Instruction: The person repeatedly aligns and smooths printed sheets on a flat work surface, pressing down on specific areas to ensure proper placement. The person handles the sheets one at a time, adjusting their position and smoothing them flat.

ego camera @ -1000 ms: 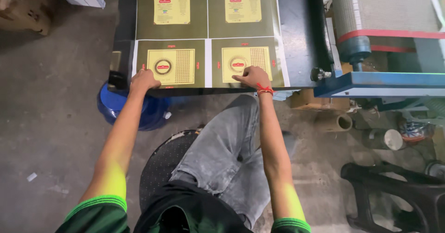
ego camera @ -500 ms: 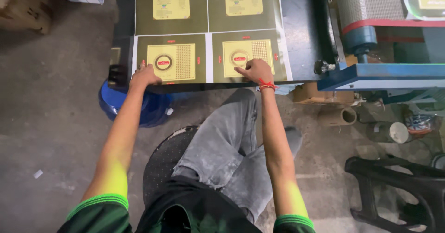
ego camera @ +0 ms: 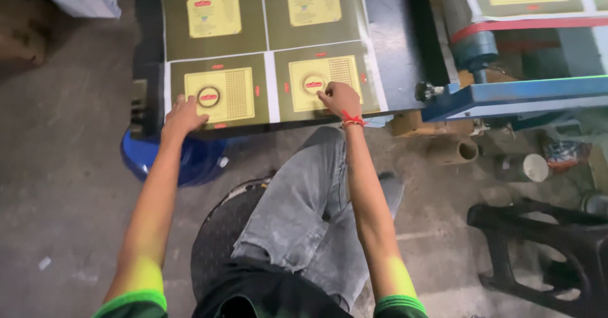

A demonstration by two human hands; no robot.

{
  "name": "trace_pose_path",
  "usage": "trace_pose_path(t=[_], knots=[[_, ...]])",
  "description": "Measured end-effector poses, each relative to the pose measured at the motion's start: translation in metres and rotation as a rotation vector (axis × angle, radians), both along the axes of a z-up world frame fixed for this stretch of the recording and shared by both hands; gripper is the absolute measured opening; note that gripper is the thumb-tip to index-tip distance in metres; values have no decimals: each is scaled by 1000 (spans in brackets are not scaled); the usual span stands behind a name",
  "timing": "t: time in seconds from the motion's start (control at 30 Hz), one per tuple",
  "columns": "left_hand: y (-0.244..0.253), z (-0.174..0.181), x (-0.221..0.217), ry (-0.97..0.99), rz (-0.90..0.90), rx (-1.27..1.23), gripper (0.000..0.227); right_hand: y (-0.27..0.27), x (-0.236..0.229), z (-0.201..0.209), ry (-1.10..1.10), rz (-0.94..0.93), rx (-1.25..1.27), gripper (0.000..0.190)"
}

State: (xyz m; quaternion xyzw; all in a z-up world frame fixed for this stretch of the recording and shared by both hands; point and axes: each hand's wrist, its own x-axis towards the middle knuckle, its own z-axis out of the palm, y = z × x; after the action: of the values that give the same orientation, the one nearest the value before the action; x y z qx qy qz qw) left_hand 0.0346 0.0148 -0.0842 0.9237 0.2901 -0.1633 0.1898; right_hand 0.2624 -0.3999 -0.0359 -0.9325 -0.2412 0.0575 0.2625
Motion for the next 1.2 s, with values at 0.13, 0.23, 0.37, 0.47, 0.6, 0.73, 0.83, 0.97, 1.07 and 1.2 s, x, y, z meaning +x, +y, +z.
trace_pose_path(t=[0.13,0.23,0.37,0.47,0.6,0.73,0.83,0.97,1.07,1.2], knots=[[6,-12,-6,-298,-170,-11,62,-15,44,-18,48,-270,453,66],[6,-13,11,-507,-140,-266,60,-42,91,-8,-107,-348,1107,70],[-23,0,44,-448,418,-894,51,-79,135,20,-8,-931,1164,82],[-67,24,74,-473,440,-1096,47,-77,154,26,-23,-790,1347,86],[-131,49,119,-519,337,-1295,48,-71,192,38,-259,-705,1468,93],[-176,58,142,-457,308,-1376,50,-73,211,50,-326,-1285,1234,89],[-195,64,142,-426,275,-1420,48,-81,215,49,-238,-1325,1153,75],[-196,79,129,-391,239,-1465,46,-73,211,50,22,-760,1171,51],[-196,86,126,-418,193,-1514,53,-47,197,70,223,-559,1246,49],[-196,96,138,-419,199,-1689,73,0,141,71,143,-546,1750,42]])
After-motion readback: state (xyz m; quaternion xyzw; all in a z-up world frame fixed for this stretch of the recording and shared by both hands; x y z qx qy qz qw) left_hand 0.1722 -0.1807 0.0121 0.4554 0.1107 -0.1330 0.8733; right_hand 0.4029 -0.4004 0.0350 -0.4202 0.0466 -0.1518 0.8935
